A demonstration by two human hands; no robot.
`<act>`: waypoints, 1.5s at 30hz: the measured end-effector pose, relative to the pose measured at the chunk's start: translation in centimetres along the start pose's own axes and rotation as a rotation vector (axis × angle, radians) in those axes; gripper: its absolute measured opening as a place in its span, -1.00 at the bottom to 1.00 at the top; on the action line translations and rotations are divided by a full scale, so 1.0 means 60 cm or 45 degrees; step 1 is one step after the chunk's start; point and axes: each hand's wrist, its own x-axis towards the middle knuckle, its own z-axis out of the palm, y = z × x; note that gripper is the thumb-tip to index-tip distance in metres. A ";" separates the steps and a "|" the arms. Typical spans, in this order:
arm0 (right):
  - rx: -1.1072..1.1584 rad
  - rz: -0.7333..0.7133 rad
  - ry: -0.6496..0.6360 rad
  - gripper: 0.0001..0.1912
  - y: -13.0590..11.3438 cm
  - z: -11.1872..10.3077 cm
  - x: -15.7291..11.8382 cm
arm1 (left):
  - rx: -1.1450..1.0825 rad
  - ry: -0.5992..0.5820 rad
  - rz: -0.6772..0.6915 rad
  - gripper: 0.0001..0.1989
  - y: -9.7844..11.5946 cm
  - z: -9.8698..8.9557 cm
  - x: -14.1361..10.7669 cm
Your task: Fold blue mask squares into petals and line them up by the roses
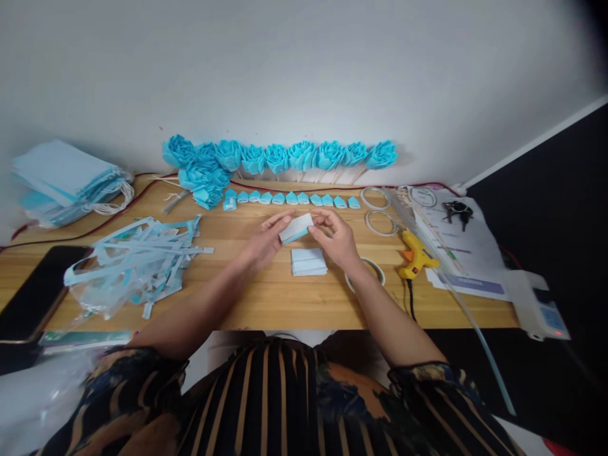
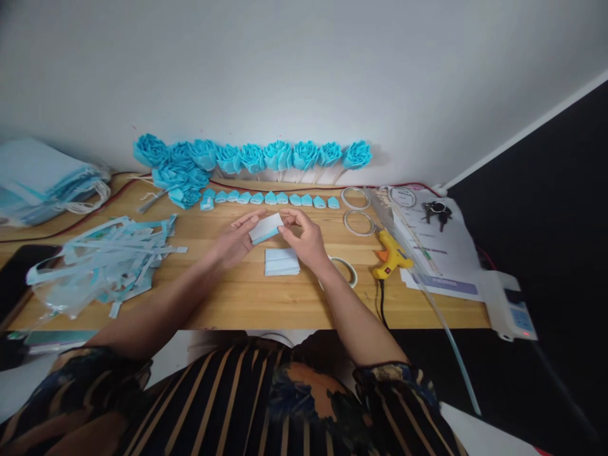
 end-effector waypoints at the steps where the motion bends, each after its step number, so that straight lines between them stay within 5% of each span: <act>1: 0.010 0.003 0.009 -0.65 0.000 0.000 0.000 | 0.028 0.005 0.025 -0.62 0.000 0.001 0.000; 7: 0.087 0.058 0.072 -0.64 -0.001 -0.003 0.002 | 0.386 -0.009 0.125 -0.13 -0.005 0.001 0.000; 18: 0.374 0.161 -0.233 -0.43 0.007 -0.002 0.001 | 0.657 0.116 0.370 -0.41 0.002 -0.003 -0.003; 23: 0.196 0.191 -0.254 -0.50 0.009 0.001 0.000 | 0.692 0.069 0.438 -0.43 0.003 0.006 -0.008; 27: 0.206 0.198 -0.134 -0.53 0.005 0.002 0.000 | 0.496 -0.035 0.305 -0.31 0.001 0.007 -0.006; 31: 0.268 0.190 -0.089 -0.49 -0.003 0.001 -0.002 | 0.541 -0.077 0.071 -0.53 -0.006 0.004 -0.007; 36: 0.253 0.179 -0.150 -0.48 -0.006 0.001 -0.005 | 0.666 0.080 0.112 -0.54 -0.008 0.004 -0.009; 45: 0.276 0.184 -0.182 -0.44 -0.001 0.000 -0.001 | 0.517 0.110 0.120 -0.56 -0.003 0.005 -0.006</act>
